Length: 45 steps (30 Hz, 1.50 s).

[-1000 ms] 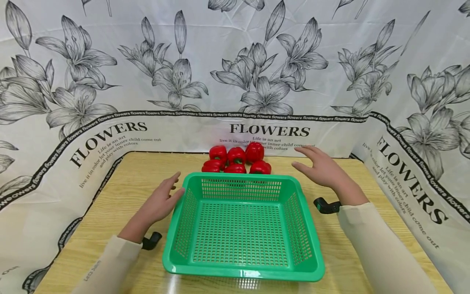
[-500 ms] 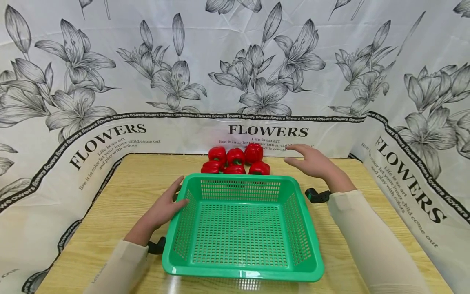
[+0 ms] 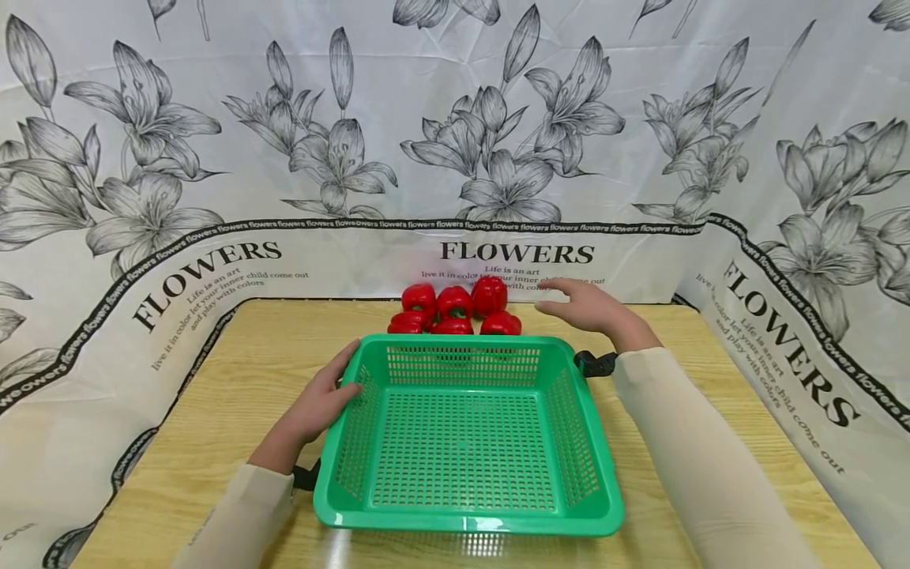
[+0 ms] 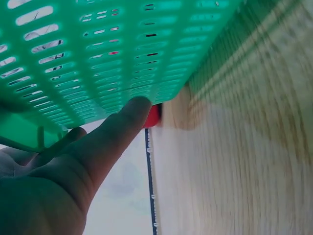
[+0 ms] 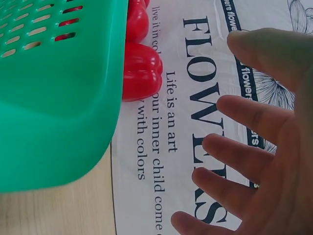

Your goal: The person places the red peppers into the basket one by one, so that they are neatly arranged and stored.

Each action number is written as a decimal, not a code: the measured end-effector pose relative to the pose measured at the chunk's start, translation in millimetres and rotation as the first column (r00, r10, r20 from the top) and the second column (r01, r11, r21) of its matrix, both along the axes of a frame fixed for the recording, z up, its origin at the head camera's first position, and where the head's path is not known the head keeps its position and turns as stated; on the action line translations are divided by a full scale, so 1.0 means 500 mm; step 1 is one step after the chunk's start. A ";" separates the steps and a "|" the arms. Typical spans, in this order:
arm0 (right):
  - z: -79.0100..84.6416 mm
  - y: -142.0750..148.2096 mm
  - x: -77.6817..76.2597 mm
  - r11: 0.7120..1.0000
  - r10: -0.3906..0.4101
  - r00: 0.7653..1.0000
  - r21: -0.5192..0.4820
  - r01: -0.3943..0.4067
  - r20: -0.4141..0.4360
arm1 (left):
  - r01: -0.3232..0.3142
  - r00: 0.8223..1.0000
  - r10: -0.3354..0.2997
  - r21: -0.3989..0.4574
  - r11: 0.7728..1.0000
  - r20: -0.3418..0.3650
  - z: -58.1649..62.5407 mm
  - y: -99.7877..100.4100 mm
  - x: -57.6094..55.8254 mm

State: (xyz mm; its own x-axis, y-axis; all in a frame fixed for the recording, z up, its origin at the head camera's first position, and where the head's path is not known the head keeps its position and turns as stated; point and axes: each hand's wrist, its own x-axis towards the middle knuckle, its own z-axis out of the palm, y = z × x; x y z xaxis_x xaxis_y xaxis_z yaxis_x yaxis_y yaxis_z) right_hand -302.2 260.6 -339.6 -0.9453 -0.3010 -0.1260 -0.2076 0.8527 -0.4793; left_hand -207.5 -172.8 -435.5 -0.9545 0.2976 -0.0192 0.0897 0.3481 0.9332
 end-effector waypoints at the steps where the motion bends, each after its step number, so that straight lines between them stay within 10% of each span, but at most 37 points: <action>1: -0.001 -0.004 -0.005 1.000 0.005 1.000 0.000 -0.005 0.009 | 0.001 1.000 -0.001 0.005 1.000 0.000 -0.001 -0.001 0.000; 45: -0.058 -0.137 -0.116 0.995 0.079 0.961 0.043 -0.093 0.265 | 0.001 1.000 -0.003 0.090 0.996 0.018 -0.008 -0.008 -0.005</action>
State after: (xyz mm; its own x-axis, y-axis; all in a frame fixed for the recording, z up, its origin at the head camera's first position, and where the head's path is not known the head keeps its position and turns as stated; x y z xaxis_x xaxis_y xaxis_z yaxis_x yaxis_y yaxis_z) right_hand -360.3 191.9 -368.7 -0.8474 -0.3655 -0.3852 -0.1541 0.8634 -0.4805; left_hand -209.8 -177.0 -439.6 -0.9536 0.3010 -0.0098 0.0731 0.2628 0.9621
